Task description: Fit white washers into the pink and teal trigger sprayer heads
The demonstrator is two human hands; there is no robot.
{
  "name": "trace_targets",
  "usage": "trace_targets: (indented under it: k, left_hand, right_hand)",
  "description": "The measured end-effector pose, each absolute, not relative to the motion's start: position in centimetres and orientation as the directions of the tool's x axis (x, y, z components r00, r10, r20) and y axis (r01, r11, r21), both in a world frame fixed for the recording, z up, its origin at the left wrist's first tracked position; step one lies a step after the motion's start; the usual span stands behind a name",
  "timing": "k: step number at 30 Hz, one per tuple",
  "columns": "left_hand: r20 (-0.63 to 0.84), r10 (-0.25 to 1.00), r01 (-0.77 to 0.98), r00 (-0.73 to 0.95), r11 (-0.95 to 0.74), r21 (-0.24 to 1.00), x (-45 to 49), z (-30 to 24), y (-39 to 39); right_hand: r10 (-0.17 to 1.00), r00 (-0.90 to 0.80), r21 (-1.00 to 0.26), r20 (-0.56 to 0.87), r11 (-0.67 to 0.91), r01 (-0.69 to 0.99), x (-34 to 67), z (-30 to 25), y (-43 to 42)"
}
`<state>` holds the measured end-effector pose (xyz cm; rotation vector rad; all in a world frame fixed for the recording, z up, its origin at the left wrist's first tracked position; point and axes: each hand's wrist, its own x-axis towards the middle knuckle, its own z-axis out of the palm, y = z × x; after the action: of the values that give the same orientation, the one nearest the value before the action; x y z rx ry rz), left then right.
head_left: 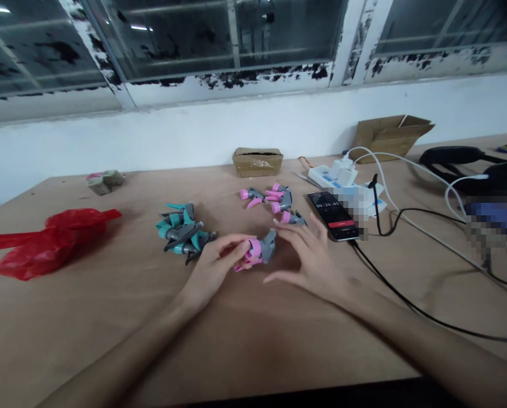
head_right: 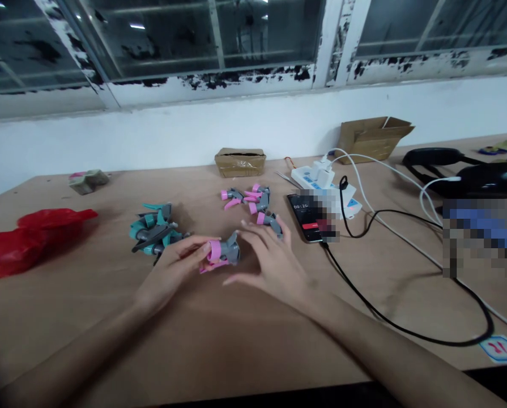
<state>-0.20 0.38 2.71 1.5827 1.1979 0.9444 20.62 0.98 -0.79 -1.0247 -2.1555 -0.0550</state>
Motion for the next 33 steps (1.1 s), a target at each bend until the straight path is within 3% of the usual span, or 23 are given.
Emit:
trace_targets:
  k: [2, 5, 7, 9, 17, 23, 33]
  left_hand:
    - [-0.039, 0.964, 0.098, 0.264, 0.014, 0.995, 0.1, 2.2, 0.0]
    - [-0.135, 0.934, -0.084, 0.330, 0.171, 0.982, 0.4, 1.1, -0.3]
    - [-0.175, 0.919, -0.100, 0.354, 0.223, 0.970, 0.5, 0.6, -0.5]
    - [-0.172, 0.925, -0.040, 0.339, 0.197, 0.980, 0.5, 0.5, -0.7]
    - [0.068, 0.973, 0.220, 0.220, -0.117, 0.969, 0.2, 0.4, -2.1]
    - [0.328, 0.905, 0.398, 0.270, -0.415, 0.818, 0.0, 0.5, -2.8]
    - [0.389, 0.878, 0.430, 0.278, -0.476, 0.767, -0.3, 0.3, -2.6]
  right_hand:
    - [0.679, -0.425, -0.349, 0.598, 0.698, 0.625, 19.7, -0.9, 0.0]
    - [0.794, -0.346, -0.593, 0.500, 0.605, 0.531, 19.1, -1.2, -1.0]
    - [0.858, -0.298, -0.739, 0.418, 0.512, 0.437, 18.9, -1.3, -1.4]
    - [0.892, -0.273, -0.805, 0.361, 0.446, 0.391, 18.8, -1.2, -1.6]
    - [0.897, -0.258, -0.832, 0.359, 0.432, 0.347, 18.6, -0.6, -1.5]
    - [0.884, -0.308, -0.846, 0.350, 0.440, 0.301, 18.9, -0.7, -1.4]
    - [0.911, -0.331, -0.902, 0.244, 0.339, 0.269, 19.1, -0.6, -1.1]
